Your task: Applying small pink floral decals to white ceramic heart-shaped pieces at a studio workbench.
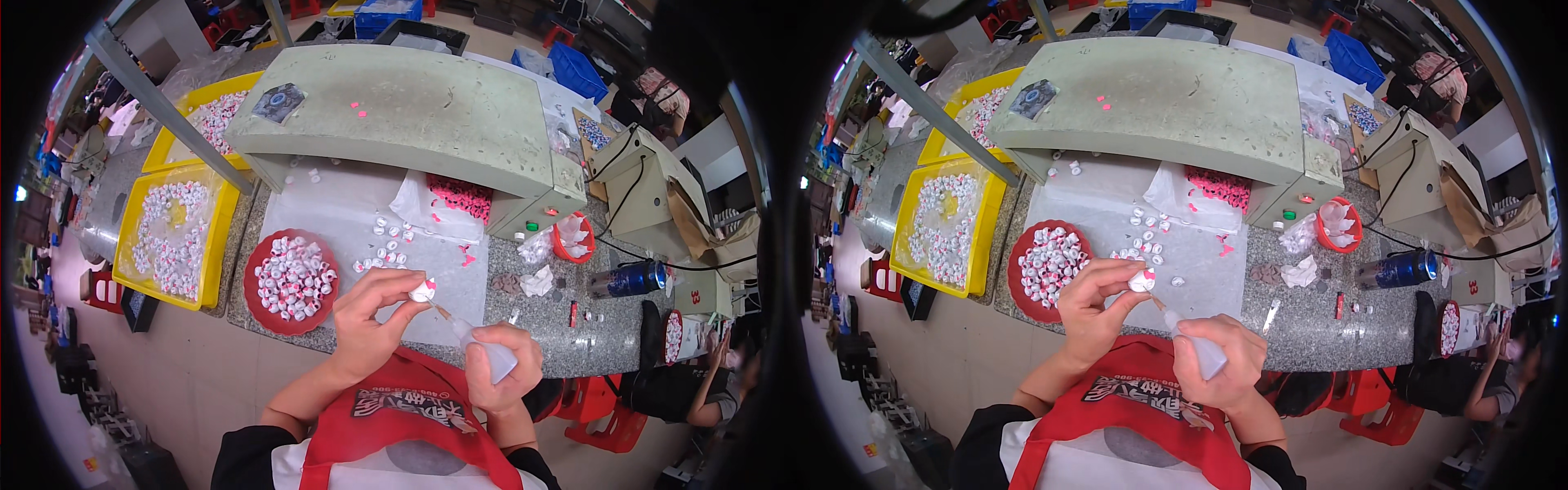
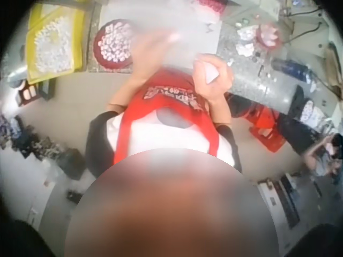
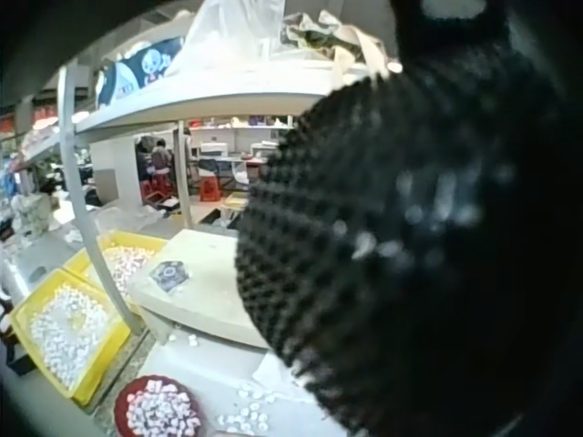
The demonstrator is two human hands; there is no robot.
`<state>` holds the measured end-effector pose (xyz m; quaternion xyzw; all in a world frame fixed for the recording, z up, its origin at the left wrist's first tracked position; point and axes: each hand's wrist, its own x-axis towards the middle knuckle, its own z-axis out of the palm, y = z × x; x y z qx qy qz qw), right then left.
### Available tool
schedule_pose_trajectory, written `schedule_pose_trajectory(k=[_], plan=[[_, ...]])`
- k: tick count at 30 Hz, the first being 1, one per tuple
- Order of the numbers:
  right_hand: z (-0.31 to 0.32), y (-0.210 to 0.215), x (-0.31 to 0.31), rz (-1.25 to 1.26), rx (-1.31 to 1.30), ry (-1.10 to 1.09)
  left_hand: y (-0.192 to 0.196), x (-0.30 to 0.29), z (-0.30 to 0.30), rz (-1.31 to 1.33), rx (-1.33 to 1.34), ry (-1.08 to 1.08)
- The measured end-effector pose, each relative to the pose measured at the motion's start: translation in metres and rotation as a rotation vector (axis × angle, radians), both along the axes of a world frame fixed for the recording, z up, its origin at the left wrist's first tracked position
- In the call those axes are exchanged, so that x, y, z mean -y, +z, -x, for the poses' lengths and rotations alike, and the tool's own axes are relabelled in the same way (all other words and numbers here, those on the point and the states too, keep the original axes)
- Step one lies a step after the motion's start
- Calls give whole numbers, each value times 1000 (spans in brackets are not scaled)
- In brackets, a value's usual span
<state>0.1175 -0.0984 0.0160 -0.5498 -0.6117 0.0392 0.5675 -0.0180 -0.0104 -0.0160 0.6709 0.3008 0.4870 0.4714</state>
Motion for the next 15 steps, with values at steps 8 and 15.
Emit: schedule_pose_trajectory(k=[8,15], plan=[[3,1,1,-35,23,14,-1,1,2,117,120,-67],[2,1,4,-18,-9,11,0,-2,8,522,293,-261]])
